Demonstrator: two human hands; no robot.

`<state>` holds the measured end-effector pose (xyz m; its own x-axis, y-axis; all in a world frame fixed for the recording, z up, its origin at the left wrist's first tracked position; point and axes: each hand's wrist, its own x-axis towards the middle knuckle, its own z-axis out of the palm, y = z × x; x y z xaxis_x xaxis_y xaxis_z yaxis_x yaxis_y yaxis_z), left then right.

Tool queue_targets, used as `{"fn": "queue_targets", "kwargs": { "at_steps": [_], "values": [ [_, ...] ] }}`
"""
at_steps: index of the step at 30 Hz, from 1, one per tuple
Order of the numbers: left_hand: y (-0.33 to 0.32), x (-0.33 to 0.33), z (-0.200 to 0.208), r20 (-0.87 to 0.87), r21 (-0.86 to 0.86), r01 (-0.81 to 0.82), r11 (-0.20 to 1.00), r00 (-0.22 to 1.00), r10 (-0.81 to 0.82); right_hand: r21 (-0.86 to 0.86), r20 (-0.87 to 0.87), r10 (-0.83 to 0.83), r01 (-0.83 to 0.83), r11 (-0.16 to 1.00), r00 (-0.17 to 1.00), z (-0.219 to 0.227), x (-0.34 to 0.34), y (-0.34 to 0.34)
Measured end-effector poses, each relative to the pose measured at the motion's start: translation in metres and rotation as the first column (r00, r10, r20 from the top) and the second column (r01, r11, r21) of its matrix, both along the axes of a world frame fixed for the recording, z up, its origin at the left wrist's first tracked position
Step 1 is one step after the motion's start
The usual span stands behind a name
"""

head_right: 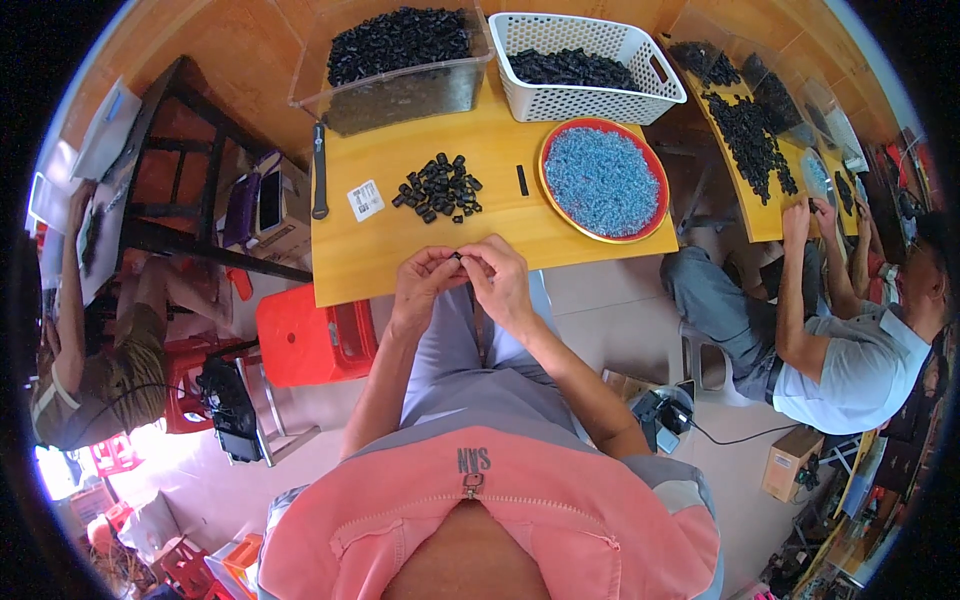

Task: The person assembles small components by picking blue pieces from a dish and inserting them into black plastic caps by hand.

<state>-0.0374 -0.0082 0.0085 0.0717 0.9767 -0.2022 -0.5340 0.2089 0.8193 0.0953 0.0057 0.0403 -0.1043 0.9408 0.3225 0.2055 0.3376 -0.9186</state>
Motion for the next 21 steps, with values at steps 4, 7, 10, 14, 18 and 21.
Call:
{"fn": "queue_targets", "kwargs": {
  "at_steps": [4, 7, 10, 14, 18, 21],
  "values": [
    [0.000, 0.000, -0.002, 0.004, -0.035, -0.008, 0.999, 1.000, 0.008, 0.066, 0.142, -0.069, 0.060, 0.996, 0.987, 0.001, 0.003, 0.018],
    [0.001, 0.000, 0.001, 0.008, -0.055, -0.016, 0.998, 1.000, 0.016, 0.155, 0.293, -0.094, 0.049, 0.987, 0.951, -0.007, -0.002, 0.040],
    [-0.001, -0.002, 0.003, -0.007, -0.067, -0.013, 0.998, 1.000, 0.012, 0.182, 0.445, -0.082, 0.000, 0.983, 0.892, -0.012, -0.008, 0.051],
    [-0.001, -0.001, -0.002, 0.000, -0.045, -0.026, 0.999, 1.000, 0.026, 0.157, 0.564, -0.047, -0.051, 0.986, 0.825, -0.019, -0.009, 0.056],
    [-0.001, -0.001, -0.001, 0.020, -0.062, -0.028, 0.998, 0.999, 0.029, 0.221, 0.585, -0.041, -0.110, 0.969, 0.810, -0.019, -0.005, 0.058],
    [-0.001, -0.001, -0.003, 0.055, -0.058, -0.069, 0.996, 0.996, 0.072, 0.256, 0.550, -0.072, -0.086, 0.963, 0.832, -0.019, -0.001, 0.054]
  ]
}}
